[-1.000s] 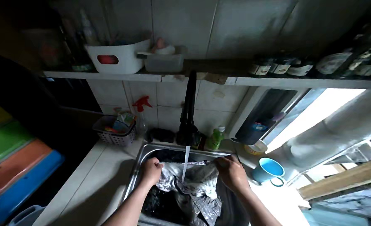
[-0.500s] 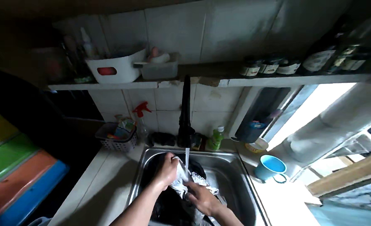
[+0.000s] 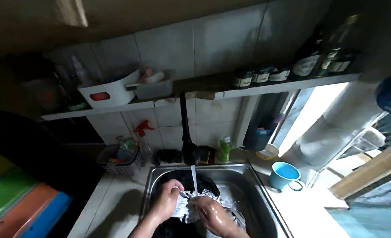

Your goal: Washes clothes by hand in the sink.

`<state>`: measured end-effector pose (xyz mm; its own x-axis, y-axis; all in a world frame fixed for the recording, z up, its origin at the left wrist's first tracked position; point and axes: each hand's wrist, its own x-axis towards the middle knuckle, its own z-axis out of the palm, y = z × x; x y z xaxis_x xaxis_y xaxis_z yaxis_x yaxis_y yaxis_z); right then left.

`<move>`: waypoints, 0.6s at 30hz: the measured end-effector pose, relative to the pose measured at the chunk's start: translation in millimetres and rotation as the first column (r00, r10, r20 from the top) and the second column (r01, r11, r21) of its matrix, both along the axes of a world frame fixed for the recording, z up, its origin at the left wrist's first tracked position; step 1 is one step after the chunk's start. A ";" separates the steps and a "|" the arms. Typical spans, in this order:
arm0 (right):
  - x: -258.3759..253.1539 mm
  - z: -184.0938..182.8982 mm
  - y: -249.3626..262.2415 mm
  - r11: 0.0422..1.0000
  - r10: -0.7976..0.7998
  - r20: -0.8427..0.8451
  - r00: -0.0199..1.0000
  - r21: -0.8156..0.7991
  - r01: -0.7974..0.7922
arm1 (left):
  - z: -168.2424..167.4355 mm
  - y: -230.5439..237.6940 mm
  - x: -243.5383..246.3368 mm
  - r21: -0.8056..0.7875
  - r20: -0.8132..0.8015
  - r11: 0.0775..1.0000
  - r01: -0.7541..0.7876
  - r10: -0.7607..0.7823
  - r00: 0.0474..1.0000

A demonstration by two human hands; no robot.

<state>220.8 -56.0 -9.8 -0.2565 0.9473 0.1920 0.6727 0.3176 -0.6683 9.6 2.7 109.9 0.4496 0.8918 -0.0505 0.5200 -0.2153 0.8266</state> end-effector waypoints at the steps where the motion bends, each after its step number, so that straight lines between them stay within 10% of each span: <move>1: -12.6 -0.7 6.0 1.000 -0.007 -0.106 0.994 -0.002 0.007 | 4.0 -4.4 3.5 0.008 0.029 1.000 0.023 -0.023 0.999; 5: -17.7 10.8 24.4 0.957 -0.058 0.192 0.980 -0.267 0.109 | 32.4 -13.1 3.5 0.034 0.232 0.999 -0.028 0.019 0.972; 10: 40.4 24.3 27.0 0.988 0.016 0.608 0.794 -0.134 0.083 | 40.5 11.8 -35.7 -0.037 0.340 0.961 -0.273 0.269 0.901; 14: 103.0 37.6 6.3 0.975 0.206 0.665 0.718 -0.204 -0.091 | 12.1 38.0 -70.3 0.024 0.089 0.954 -0.300 0.297 0.951; 18: 153.0 46.9 -17.6 0.994 0.081 0.428 0.900 0.028 -0.102 | -15.3 34.9 -79.6 0.122 -0.370 0.993 -0.001 0.046 0.928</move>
